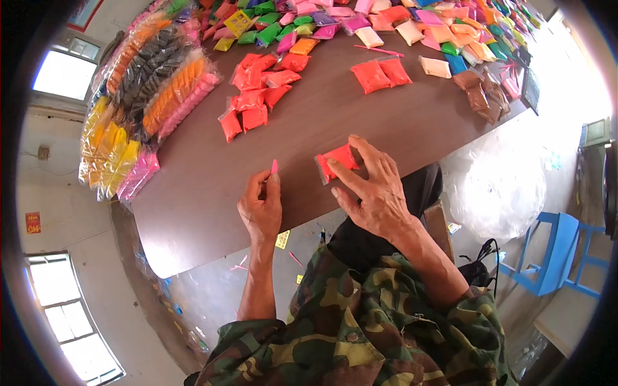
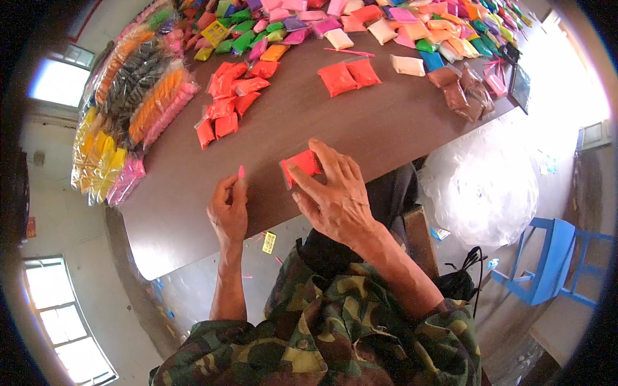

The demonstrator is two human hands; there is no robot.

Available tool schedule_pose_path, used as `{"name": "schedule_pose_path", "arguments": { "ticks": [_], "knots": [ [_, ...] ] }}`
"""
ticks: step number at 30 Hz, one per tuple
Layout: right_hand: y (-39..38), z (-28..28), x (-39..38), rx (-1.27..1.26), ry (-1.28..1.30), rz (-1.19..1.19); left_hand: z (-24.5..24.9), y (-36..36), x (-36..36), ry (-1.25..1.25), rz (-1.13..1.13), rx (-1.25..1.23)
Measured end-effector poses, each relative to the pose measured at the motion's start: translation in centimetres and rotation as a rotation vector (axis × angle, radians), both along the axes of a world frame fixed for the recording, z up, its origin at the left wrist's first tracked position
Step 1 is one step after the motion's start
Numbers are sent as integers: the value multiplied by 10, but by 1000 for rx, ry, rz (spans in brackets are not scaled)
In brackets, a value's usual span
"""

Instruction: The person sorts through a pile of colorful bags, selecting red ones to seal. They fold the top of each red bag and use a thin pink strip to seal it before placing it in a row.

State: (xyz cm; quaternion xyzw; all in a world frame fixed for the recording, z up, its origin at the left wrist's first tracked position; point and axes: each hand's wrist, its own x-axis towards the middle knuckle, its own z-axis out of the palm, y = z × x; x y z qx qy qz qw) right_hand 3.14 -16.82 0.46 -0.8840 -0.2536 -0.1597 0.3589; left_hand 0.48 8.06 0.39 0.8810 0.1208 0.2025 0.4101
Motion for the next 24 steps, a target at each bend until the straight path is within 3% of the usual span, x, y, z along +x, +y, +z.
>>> {"name": "schedule_pose_path", "arguments": {
  "ticks": [17, 24],
  "knots": [
    [8, 1, -6, -130, 29, -35, 2, -4, -1, 30, 4, 45],
    [8, 9, -1, -112, -66, -7, 17, -31, -1, -47, -143, 69]
  ]
}}
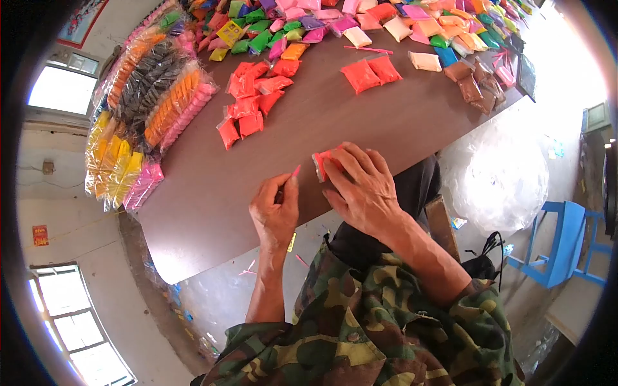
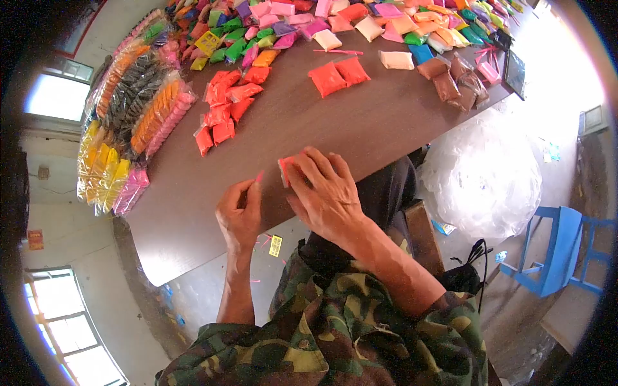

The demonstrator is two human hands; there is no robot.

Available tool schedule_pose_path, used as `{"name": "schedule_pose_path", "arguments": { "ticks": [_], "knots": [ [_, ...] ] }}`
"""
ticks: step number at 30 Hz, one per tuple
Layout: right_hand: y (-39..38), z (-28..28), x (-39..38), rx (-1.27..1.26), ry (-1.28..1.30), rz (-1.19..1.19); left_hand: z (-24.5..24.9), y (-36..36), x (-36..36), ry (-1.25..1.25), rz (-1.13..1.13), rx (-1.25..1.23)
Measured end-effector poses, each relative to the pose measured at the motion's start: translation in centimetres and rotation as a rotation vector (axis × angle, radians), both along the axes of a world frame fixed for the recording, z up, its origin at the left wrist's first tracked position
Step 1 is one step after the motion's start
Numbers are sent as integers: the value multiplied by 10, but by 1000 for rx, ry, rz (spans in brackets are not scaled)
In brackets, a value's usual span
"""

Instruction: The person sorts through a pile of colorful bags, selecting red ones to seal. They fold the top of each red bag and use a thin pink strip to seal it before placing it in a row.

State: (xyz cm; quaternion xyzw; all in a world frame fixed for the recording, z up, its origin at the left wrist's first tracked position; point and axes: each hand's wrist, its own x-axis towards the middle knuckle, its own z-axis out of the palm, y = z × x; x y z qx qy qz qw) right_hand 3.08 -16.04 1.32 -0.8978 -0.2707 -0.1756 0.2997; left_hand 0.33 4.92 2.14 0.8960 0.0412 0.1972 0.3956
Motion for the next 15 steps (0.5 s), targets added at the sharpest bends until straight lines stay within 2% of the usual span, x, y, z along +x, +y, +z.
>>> {"name": "schedule_pose_path", "arguments": {
  "ticks": [3, 8, 12, 15],
  "knots": [
    [1, 0, 4, 19, -51, 16, 1, -13, 1, 16, -32, 54],
    [-2, 3, 4, -24, -22, 38, -6, -20, 4, 51, -27, -1],
    [4, 1, 7, -26, -23, 19, 6, -23, 11, 73, -66, 39],
    [7, 3, 11, -44, -4, 12, 2, -19, 15, 77, -147, 72]
  ]
}}
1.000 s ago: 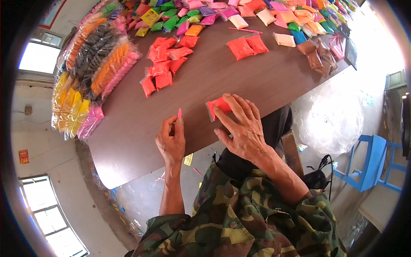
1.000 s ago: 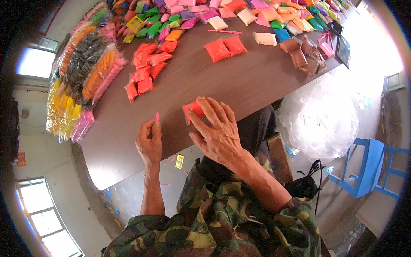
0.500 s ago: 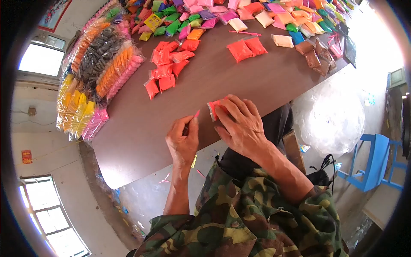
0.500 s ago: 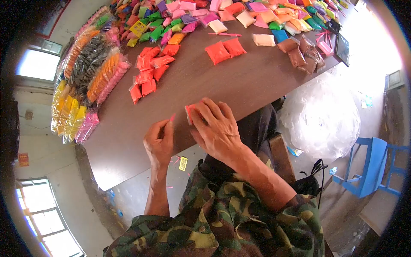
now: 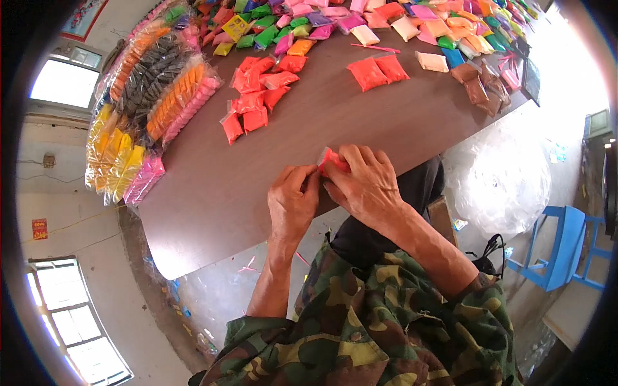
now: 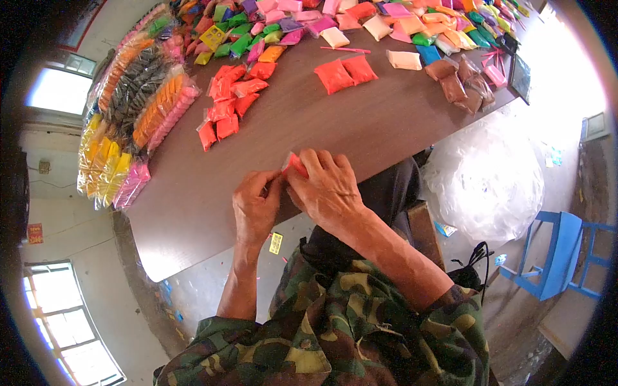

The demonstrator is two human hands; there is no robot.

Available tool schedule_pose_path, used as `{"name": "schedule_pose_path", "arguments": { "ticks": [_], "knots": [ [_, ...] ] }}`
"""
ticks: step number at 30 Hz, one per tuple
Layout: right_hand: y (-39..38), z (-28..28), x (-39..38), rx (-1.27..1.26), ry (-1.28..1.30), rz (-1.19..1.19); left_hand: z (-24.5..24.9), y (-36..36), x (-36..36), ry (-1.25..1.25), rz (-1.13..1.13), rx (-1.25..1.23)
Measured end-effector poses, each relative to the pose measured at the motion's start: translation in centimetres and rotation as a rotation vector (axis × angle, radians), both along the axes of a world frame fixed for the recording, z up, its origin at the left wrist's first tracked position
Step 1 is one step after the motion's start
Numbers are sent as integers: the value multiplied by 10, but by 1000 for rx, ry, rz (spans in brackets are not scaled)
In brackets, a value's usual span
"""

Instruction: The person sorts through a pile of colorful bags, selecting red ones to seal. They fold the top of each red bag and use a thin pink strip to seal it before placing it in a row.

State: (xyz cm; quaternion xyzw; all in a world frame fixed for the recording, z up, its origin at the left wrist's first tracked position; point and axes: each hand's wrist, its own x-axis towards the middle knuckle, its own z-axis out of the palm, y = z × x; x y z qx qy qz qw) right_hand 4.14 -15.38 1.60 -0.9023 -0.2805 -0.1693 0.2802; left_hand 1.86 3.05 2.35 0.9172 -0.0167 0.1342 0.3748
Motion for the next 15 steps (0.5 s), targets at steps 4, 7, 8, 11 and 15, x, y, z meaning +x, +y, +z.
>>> {"name": "schedule_pose_path", "arguments": {
  "ticks": [4, 7, 8, 11, 15],
  "knots": [
    [2, -4, 3, 31, -17, -3, 4, 1, 5, 4, -22, 62],
    [5, -9, 2, 74, -11, -24, 4, 2, 8, 51, -10, 74],
    [6, -10, 1, 87, -1, -33, 2, 4, 12, 50, -7, 95],
    [8, -11, 0, 127, -11, -44, 0, 14, 27, 43, 3, 117],
    [11, -12, -1, 142, -2, -80, 10, 14, 34, 66, -58, 104]
  ]
}}
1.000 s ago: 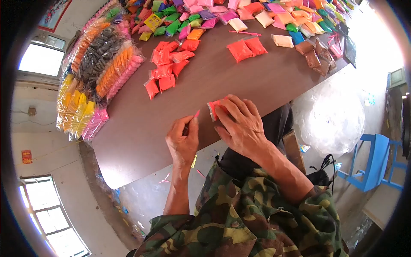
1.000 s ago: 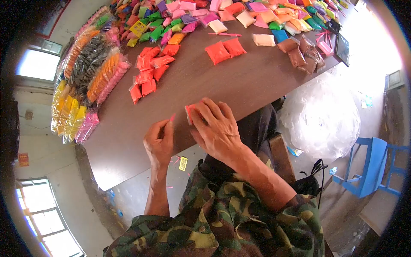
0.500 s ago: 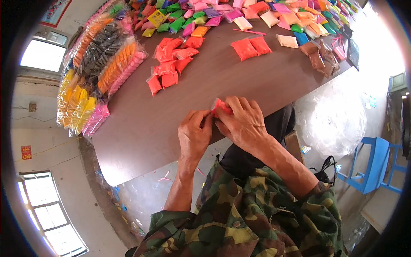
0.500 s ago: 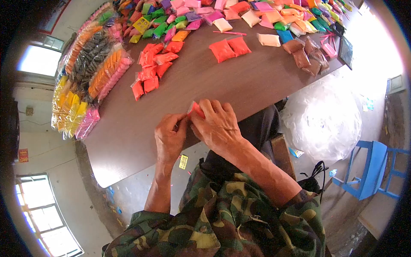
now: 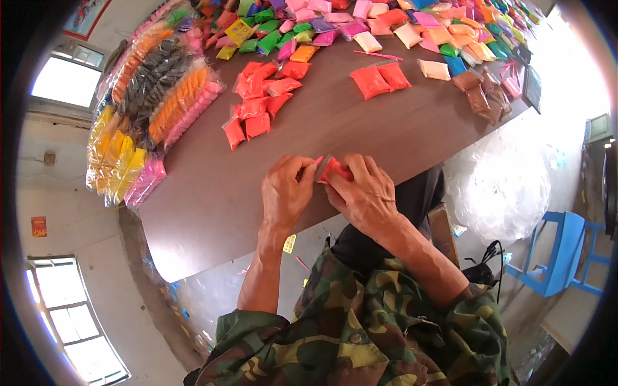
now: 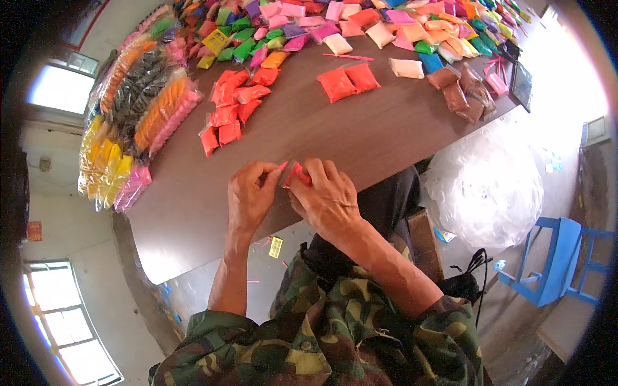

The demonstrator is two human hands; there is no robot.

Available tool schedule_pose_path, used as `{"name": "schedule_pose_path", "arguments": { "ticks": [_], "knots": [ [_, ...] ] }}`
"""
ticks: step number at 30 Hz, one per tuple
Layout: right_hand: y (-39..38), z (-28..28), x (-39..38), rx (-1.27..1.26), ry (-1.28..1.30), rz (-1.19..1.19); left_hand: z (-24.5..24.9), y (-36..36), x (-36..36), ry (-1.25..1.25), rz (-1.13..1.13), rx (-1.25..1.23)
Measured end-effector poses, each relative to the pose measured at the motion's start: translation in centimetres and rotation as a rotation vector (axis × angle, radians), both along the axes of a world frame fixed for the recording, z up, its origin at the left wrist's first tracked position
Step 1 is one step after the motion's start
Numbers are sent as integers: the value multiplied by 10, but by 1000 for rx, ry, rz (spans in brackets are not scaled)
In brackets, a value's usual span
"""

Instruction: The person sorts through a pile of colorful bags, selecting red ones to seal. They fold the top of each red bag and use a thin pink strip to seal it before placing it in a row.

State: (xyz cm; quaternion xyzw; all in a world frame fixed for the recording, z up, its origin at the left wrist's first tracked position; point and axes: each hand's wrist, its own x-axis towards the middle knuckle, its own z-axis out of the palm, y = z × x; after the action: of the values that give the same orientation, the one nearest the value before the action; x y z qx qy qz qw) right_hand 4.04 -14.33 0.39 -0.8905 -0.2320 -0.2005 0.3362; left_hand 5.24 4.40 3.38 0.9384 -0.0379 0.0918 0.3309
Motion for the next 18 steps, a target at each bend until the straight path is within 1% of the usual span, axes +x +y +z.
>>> {"name": "schedule_pose_path", "arguments": {
  "ticks": [3, 6, 9, 12, 15, 18],
  "knots": [
    [-1, -2, -2, -14, 17, 7, 0, -11, -2, -27, -84, -102],
    [0, -3, -1, -2, -4, -7, -1, -11, 2, -3, -86, -4],
    [2, -1, 1, 18, -26, -17, -1, -9, 12, -61, -101, 83],
    [1, -1, 0, 20, -25, -15, -2, -6, 24, -42, -109, 92],
    [2, -3, -1, 38, -36, -46, 2, -7, 22, 57, -110, -46],
    [3, -5, -1, 39, -35, -59, 1, -8, 12, 58, -124, -108]
  ]
}}
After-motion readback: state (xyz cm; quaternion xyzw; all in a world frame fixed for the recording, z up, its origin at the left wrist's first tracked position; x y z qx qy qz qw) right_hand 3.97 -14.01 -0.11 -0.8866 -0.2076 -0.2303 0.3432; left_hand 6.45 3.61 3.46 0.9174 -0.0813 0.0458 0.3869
